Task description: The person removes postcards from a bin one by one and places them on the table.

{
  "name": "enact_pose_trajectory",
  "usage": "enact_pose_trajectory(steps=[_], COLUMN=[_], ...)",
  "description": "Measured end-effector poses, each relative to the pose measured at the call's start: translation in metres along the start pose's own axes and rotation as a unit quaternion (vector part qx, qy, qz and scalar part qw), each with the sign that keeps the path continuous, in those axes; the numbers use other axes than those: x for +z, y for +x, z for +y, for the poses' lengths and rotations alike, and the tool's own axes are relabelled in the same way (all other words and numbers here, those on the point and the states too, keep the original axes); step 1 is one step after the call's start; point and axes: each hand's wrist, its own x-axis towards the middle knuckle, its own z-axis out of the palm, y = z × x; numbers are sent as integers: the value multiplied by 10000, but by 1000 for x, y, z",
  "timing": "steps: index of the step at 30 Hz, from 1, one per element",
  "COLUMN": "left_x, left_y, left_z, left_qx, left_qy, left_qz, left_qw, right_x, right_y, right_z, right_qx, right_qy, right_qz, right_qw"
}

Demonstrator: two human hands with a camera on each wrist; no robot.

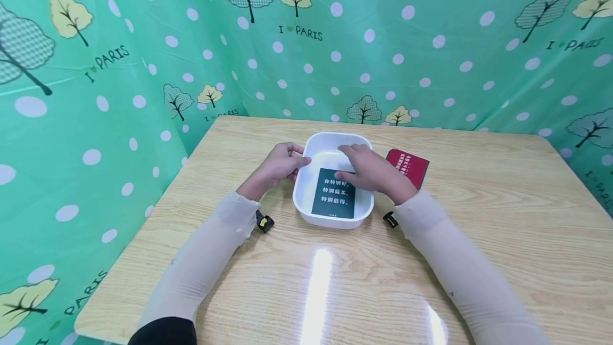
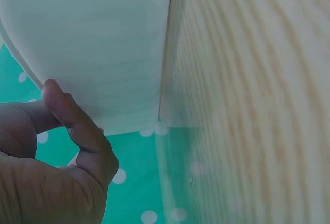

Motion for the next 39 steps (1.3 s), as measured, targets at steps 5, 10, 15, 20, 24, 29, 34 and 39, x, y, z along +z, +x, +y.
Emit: enact_pose_trajectory(steps=[5, 10, 15, 20, 24, 29, 34, 39], left_x=[0, 0, 0, 0, 1, 1, 1, 0], left_y=[0, -1, -1, 0, 2, 2, 0, 0], left_z=[1, 1, 0, 0, -1, -1, 0, 1], left_qx=[-22, -47, -47, 19, -3, -27, -19, -2], left_qy=[44, 30, 46, 15, 12, 31, 39, 25], left_qz=[-8, -36, 6, 14, -4, -6, 21, 41], left_qw=[10000, 10000, 10000, 10000, 10000, 10000, 10000, 10000], right_x=[2, 4, 5, 5, 6, 6, 4, 5], right_y=[0, 0, 1, 1, 1, 2, 3, 4], right_z=[-3, -4, -5, -7, -8, -9, -9, -9], right_qx=[42, 26, 57, 241, 321, 212, 187, 152], right_qy=[-358, -547, -799, -977, -1074, -1100, -1083, -1115], right_qz=[-321, -635, -817, -967, -1043, -964, -930, -868], right_qw=[9988, 9965, 9934, 9902, 9882, 9890, 9896, 9898])
